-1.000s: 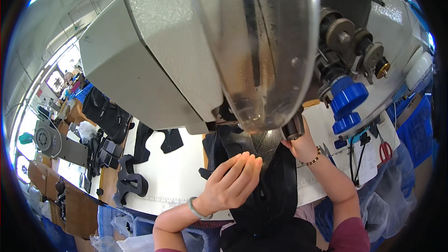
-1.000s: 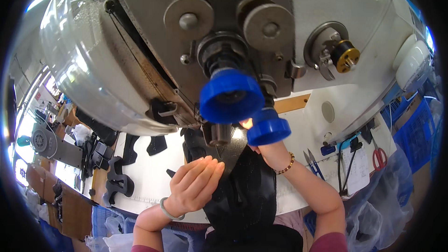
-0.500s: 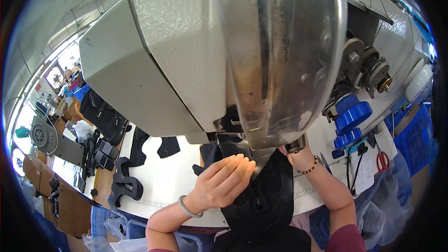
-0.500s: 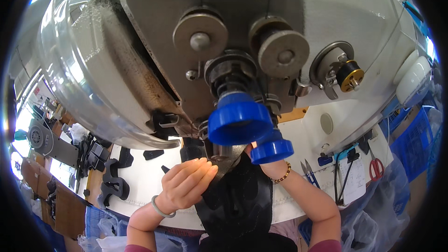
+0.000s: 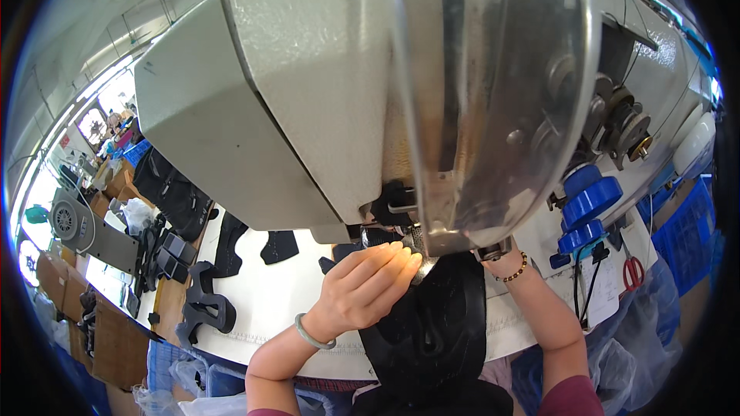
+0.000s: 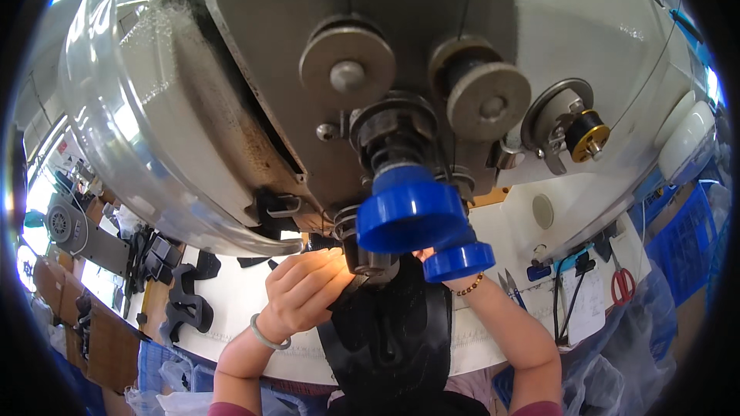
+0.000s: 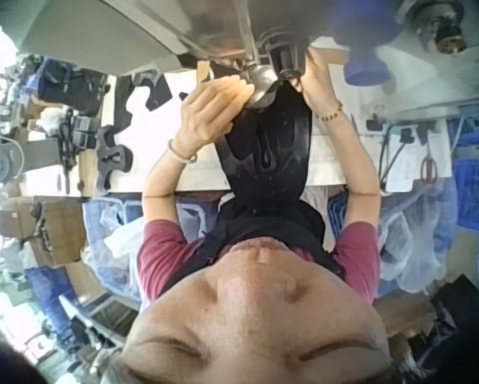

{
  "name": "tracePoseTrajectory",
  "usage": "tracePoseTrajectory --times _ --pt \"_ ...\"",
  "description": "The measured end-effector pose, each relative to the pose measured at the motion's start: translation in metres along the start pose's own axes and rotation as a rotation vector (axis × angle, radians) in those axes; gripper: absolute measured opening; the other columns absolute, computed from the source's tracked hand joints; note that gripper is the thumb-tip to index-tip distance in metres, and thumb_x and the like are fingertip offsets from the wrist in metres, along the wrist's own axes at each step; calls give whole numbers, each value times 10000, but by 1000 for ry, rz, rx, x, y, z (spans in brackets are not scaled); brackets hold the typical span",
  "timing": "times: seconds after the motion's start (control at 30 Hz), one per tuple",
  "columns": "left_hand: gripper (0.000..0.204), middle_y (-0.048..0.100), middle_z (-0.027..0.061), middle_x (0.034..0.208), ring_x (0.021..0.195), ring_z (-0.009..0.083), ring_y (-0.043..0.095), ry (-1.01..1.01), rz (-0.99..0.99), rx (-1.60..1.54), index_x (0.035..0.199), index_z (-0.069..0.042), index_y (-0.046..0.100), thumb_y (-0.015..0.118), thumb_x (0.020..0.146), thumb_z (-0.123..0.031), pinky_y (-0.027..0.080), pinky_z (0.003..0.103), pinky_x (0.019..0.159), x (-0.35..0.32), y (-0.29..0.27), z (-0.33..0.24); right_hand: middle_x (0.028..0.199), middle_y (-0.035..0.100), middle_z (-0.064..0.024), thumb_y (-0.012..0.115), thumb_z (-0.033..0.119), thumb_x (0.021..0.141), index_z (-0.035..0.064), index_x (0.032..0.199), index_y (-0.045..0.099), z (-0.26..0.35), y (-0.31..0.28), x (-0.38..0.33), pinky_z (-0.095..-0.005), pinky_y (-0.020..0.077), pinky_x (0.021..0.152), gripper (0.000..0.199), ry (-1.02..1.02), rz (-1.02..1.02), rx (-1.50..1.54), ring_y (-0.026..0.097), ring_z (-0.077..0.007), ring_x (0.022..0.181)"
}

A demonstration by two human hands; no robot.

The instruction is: The person stitches pieces of a shoe upper together using a sewing machine, trims the thread with snips, and positions additional material before sewing it into place.

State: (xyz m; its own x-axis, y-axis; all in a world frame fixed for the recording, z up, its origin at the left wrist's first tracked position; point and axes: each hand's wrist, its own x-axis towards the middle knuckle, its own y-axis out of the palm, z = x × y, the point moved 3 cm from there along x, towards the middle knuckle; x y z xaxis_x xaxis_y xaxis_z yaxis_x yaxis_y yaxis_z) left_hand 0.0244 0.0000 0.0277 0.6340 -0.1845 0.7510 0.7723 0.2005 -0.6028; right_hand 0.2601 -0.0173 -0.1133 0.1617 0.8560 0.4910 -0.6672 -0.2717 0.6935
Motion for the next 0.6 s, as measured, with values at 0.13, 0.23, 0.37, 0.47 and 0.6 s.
tracePoseTrajectory --times 0.13,0.23,0.37,0.47,0.6 --pt "315 621 43 901 878 175 619 -11 -32 -31 945 -17 670 600 639 -32 513 278 763 0 6 1 1124 571 -156 508 457 894 128 1324 397 3 -10 8 -326 562 665 553 45 197 55 644 -223 826" --pt "407 607 60 915 863 214 614 -73 -74 -82 987 -11 666 604 585 -19 470 310 700 -10 8 9 998 603 -135 514 418 906 117 1303 405 5 23 9 -288 553 596 509 -39 -199 -400 639 -196 750" --pt "461 593 52 934 881 215 600 -95 -87 -108 1014 -24 663 618 556 -24 443 315 685 -15 13 12 851 603 -103 543 361 909 91 1265 416 19 50 11 -251 523 510 465 -102 30 -303 617 -166 664" --pt "506 583 35 955 915 211 587 -122 -35 -127 1042 -44 659 631 537 -26 432 318 684 -17 13 16 764 585 -86 582 313 895 65 1231 426 19 59 9 -232 491 457 446 112 -191 -139 597 -154 616" --pt "528 587 3 970 941 198 585 -117 -48 -123 1068 -73 658 668 541 -58 449 317 705 -21 18 20 803 595 -113 607 315 875 54 1240 419 22 62 5 -245 499 465 487 121 -200 -349 602 -165 628"
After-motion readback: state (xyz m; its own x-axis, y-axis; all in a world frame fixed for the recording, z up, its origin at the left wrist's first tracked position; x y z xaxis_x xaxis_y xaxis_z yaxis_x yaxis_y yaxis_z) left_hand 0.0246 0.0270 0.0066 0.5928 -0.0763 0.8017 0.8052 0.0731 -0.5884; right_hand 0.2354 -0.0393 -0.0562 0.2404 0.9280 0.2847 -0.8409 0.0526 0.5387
